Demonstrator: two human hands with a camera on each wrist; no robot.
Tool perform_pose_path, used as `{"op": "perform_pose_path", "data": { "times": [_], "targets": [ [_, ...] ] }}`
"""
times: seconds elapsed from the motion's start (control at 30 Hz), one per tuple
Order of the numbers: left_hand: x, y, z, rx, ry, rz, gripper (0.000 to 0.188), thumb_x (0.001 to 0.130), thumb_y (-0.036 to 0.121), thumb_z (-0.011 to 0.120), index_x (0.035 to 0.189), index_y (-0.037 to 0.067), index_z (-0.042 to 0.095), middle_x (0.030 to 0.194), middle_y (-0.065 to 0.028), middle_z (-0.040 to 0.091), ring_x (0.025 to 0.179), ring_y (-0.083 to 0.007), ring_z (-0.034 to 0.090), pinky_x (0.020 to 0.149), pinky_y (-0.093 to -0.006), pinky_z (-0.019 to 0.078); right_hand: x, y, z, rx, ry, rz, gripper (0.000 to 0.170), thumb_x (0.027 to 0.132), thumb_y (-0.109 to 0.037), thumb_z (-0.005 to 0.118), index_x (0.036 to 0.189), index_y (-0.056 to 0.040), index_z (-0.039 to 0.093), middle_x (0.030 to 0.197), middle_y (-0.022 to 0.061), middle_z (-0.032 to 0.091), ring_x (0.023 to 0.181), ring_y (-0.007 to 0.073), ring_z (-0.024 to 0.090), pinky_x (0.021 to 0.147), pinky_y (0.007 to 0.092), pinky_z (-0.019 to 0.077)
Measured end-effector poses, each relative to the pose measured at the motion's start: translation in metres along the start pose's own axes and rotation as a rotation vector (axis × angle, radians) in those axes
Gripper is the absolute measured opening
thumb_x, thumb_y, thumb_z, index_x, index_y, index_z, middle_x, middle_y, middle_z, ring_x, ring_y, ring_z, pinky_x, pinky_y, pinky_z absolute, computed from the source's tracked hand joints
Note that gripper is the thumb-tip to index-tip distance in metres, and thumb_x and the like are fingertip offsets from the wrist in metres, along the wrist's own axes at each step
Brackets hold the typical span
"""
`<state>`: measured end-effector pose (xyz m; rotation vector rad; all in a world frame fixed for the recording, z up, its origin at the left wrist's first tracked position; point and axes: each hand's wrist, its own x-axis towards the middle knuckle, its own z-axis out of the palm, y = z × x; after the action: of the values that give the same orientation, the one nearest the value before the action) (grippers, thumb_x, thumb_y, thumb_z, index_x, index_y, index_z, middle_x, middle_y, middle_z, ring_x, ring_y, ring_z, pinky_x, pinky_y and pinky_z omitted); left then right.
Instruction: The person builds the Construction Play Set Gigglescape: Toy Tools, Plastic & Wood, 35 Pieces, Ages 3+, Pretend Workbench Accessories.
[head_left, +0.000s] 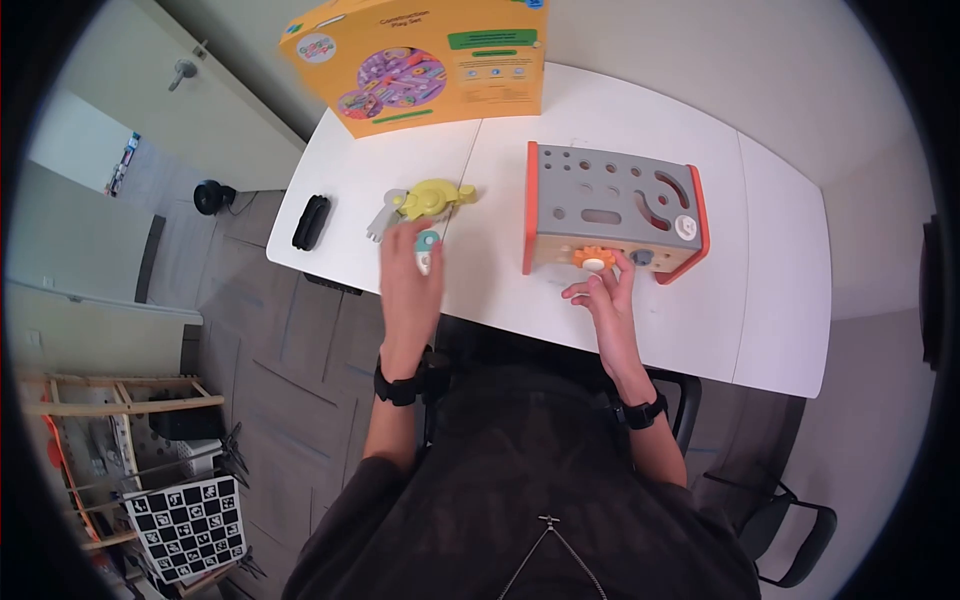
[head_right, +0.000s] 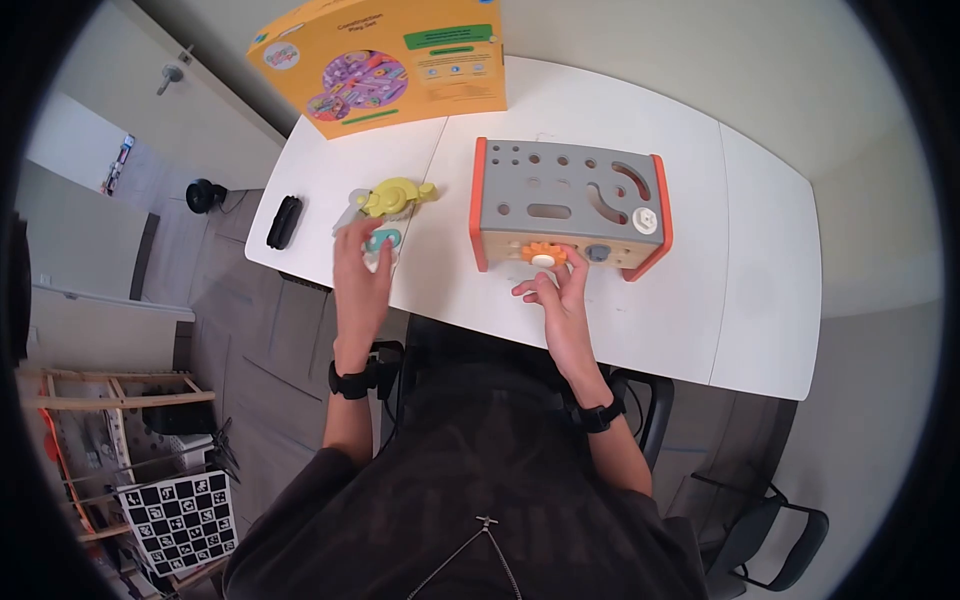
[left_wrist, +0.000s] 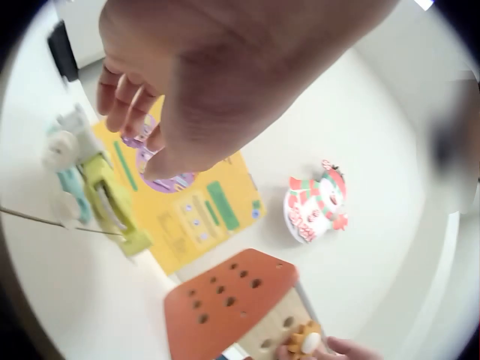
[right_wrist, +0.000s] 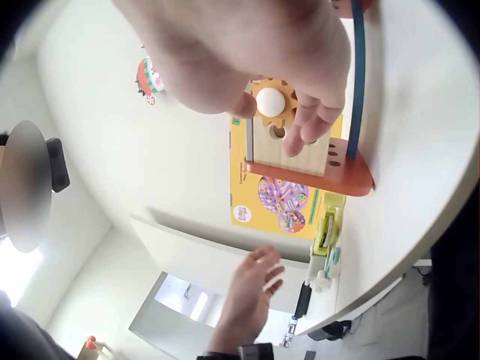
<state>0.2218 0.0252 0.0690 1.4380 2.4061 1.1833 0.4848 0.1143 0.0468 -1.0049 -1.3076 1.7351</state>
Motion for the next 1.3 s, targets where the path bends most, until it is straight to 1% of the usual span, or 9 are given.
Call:
{"op": "perform_pose_path", "data": {
  "times": [0.1, 0.2, 0.33, 0.5, 0.63, 0.73, 0.93, 1.2, 1.3],
  "targets": [
    [-0.016, -0.05, 0.002, 0.204, 0.034, -0.172, 0.041, 0.102, 0.019, 0.071, 0.137, 0.002, 0.058, 0.131, -0.0204, 0.06, 0.12, -0.0396, 0.062, 0.101, -0.0477, 0.0509, -0.001, 0.005, 0.004, 0.012, 0.042, -0.026, 0.052, 0.113, -0.016, 0.048, 0.157, -0.0057, 0.022, 0.137, 0.0189, 0.054, 0.103, 0.0215, 0.071, 0.094, 0.0366, 0.0523],
    [-0.017, -0.073, 0.008, 0.188, -0.013, -0.263, 0.046, 0.099, 0.023, 0.075, 0.134, -0.001, 0.056, 0.13, -0.0236, 0.059, 0.118, -0.0425, 0.061, 0.098, -0.0491, 0.0521, -0.002, 0.005, 0.006, 0.085, 0.109, 0.049, 0.048, 0.113, -0.016, 0.048, 0.152, -0.0073, 0.022, 0.135, 0.0194, 0.056, 0.1, 0.0218, 0.072, 0.093, 0.0355, 0.0517],
    [-0.008, -0.092, 0.019, 0.223, -0.009, -0.226, 0.043, 0.099, 0.023, 0.075, 0.129, -0.002, 0.057, 0.122, -0.0226, 0.064, 0.115, -0.0414, 0.063, 0.094, -0.0497, 0.0536, -0.002, 0.004, -0.01, 0.126, 0.161, 0.077, 0.041, 0.114, -0.019, 0.048, 0.146, -0.0109, 0.024, 0.137, 0.0199, 0.06, 0.099, 0.0229, 0.073, 0.094, 0.0345, 0.0514],
    [-0.001, -0.092, 0.017, 0.06, -0.042, -0.318, 0.036, 0.101, 0.02, 0.073, 0.125, -0.002, 0.059, 0.115, -0.0207, 0.071, 0.103, -0.0379, 0.069, 0.089, -0.0469, 0.0562, -0.011, 0.005, -0.024, 0.108, 0.139, 0.136, 0.034, 0.115, -0.022, 0.049, 0.142, -0.0147, 0.03, 0.138, 0.0202, 0.063, 0.102, 0.0236, 0.072, 0.094, 0.0345, 0.0516],
    [0.007, -0.06, -0.001, -0.249, -0.027, -0.389, 0.032, 0.1, 0.014, 0.076, 0.124, -0.002, 0.061, 0.114, -0.017, 0.073, 0.098, -0.027, 0.073, 0.088, -0.0382, 0.0581, -0.017, 0.012, -0.039, 0.071, 0.171, 0.166, 0.036, 0.112, -0.016, 0.048, 0.142, -0.0121, 0.029, 0.138, 0.0188, 0.062, 0.104, 0.0221, 0.072, 0.097, 0.0348, 0.0519],
    [0.017, -0.051, 0.016, -0.67, 0.003, -0.309, 0.033, 0.098, 0.009, 0.079, 0.124, -0.002, 0.062, 0.115, -0.013, 0.075, 0.1, -0.0181, 0.073, 0.09, -0.0316, 0.058, -0.021, 0.014, -0.048, 0.064, 0.224, 0.164, 0.04, 0.109, -0.013, 0.05, 0.143, -0.0122, 0.03, 0.136, 0.0178, 0.061, 0.104, 0.0209, 0.071, 0.097, 0.0352, 0.0519],
    [0.061, -0.015, 0.056, -1.003, -0.253, -0.266, 0.03, 0.1, 0.006, 0.076, 0.126, -0.003, 0.064, 0.119, -0.0114, 0.076, 0.107, -0.0144, 0.072, 0.096, -0.0281, 0.0569, -0.02, 0.01, -0.063, 0.043, 0.321, 0.14, 0.044, 0.108, -0.013, 0.05, 0.147, -0.0113, 0.03, 0.136, 0.0164, 0.06, 0.104, 0.0197, 0.069, 0.097, 0.036, 0.0517],
    [0.089, -0.002, 0.075, -0.903, -0.372, -0.251, 0.03, 0.105, 0.008, 0.069, 0.134, 0.001, 0.071, 0.124, -0.0065, 0.077, 0.106, -0.0099, 0.069, 0.097, -0.0264, 0.0538, -0.02, 0.012, -0.083, 0.04, 0.455, 0.118, 0.045, 0.109, -0.017, 0.054, 0.148, -0.0115, 0.032, 0.133, 0.0128, 0.06, 0.104, 0.0192, 0.067, 0.096, 0.036, 0.0512],
    [0.09, 0.009, 0.081, -0.855, -0.382, -0.198, 0.031, 0.106, 0.011, 0.067, 0.136, 0.003, 0.072, 0.125, -0.005, 0.077, 0.108, -0.0102, 0.069, 0.098, -0.027, 0.0529, -0.017, 0.02, -0.092, -0.051, 0.532, 0.077, 0.046, 0.109, -0.023, 0.06, 0.147, -0.0125, 0.036, 0.133, 0.0112, 0.06, 0.113, 0.0187, 0.063, 0.097, 0.036, 0.0496]
  ]
}}
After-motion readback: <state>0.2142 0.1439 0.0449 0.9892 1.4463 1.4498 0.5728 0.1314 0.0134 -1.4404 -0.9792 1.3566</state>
